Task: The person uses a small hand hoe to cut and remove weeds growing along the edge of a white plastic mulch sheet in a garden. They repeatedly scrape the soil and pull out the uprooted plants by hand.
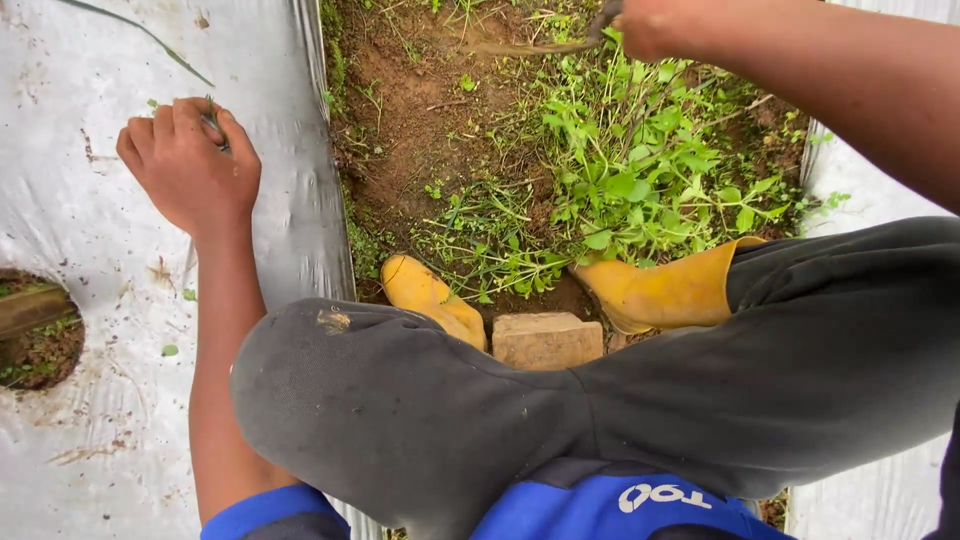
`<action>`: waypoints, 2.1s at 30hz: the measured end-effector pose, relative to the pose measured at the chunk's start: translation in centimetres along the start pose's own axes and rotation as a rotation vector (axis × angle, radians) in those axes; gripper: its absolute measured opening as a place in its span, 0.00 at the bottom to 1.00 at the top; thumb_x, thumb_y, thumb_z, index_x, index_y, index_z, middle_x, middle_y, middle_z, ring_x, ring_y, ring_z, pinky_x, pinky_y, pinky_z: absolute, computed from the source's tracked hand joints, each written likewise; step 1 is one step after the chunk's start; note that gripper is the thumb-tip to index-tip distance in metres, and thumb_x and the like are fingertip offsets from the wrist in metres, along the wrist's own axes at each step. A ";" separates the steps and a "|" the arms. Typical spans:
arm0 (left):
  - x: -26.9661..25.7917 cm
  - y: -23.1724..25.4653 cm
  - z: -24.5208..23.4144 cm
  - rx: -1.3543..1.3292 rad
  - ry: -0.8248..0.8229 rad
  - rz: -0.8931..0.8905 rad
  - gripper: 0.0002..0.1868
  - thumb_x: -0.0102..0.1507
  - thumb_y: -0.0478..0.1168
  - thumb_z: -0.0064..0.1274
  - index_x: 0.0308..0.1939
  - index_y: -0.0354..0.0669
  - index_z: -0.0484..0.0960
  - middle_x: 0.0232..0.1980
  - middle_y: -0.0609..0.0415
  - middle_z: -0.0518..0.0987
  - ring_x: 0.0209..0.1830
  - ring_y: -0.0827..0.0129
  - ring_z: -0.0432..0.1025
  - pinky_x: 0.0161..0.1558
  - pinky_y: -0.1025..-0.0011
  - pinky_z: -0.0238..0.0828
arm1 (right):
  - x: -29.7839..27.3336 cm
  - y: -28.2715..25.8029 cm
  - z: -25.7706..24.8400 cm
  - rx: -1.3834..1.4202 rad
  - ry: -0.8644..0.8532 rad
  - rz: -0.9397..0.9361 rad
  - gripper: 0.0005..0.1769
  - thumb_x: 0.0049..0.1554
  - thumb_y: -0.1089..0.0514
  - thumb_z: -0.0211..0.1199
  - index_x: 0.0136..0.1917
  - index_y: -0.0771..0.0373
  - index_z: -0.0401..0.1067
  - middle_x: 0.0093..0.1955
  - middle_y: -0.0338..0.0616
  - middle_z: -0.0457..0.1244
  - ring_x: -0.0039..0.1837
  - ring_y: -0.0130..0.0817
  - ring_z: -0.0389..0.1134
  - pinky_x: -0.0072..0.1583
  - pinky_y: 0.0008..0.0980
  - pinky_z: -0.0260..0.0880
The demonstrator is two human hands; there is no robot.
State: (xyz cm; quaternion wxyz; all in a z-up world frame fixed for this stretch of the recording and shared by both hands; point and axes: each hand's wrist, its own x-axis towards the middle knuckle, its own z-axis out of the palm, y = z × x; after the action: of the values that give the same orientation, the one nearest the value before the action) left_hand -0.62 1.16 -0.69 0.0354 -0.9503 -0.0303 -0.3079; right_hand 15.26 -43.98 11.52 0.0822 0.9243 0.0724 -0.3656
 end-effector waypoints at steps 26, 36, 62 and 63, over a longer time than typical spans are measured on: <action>-0.8 -0.7 0.8 0.109 -0.055 0.040 0.05 0.76 0.43 0.63 0.44 0.53 0.87 0.34 0.65 0.74 0.44 0.64 0.69 0.60 0.67 0.65 | -1.6 7.6 13.7 -0.123 -0.317 0.134 0.32 0.73 0.37 0.27 0.64 0.62 0.63 0.45 0.45 0.64 0.42 0.38 0.67 0.40 0.37 0.71; -2.3 -2.8 1.5 0.144 -0.053 0.174 0.10 0.85 0.46 0.67 0.49 0.54 0.87 0.42 0.64 0.76 0.48 0.66 0.68 0.60 0.67 0.65 | -10.9 14.5 22.6 -0.065 -0.417 0.265 0.13 0.65 0.60 0.43 0.53 0.61 0.69 0.56 0.50 0.71 0.60 0.49 0.74 0.55 0.53 0.76; -3.5 -5.0 3.0 -0.014 -0.031 0.213 0.07 0.75 0.40 0.69 0.46 0.53 0.84 0.47 0.62 0.81 0.48 0.62 0.72 0.59 0.65 0.65 | -52.0 8.3 61.8 0.577 -1.121 0.792 0.35 0.63 0.29 0.50 0.71 0.52 0.69 0.73 0.38 0.65 0.50 0.25 0.82 0.42 0.17 0.83; -3.5 -5.1 3.1 -0.011 -0.028 0.213 0.09 0.76 0.40 0.69 0.46 0.53 0.83 0.48 0.63 0.82 0.47 0.63 0.73 0.59 0.66 0.65 | -54.9 6.5 64.2 0.575 -1.109 0.813 0.36 0.63 0.29 0.48 0.71 0.53 0.69 0.73 0.39 0.65 0.53 0.26 0.80 0.45 0.19 0.82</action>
State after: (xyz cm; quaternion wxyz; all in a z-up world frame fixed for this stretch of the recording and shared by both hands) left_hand -2.07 6.40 -4.98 0.0624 -0.9525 0.0717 -0.2894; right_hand -65.71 -67.50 3.75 -0.0096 0.5430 -0.4258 -0.7237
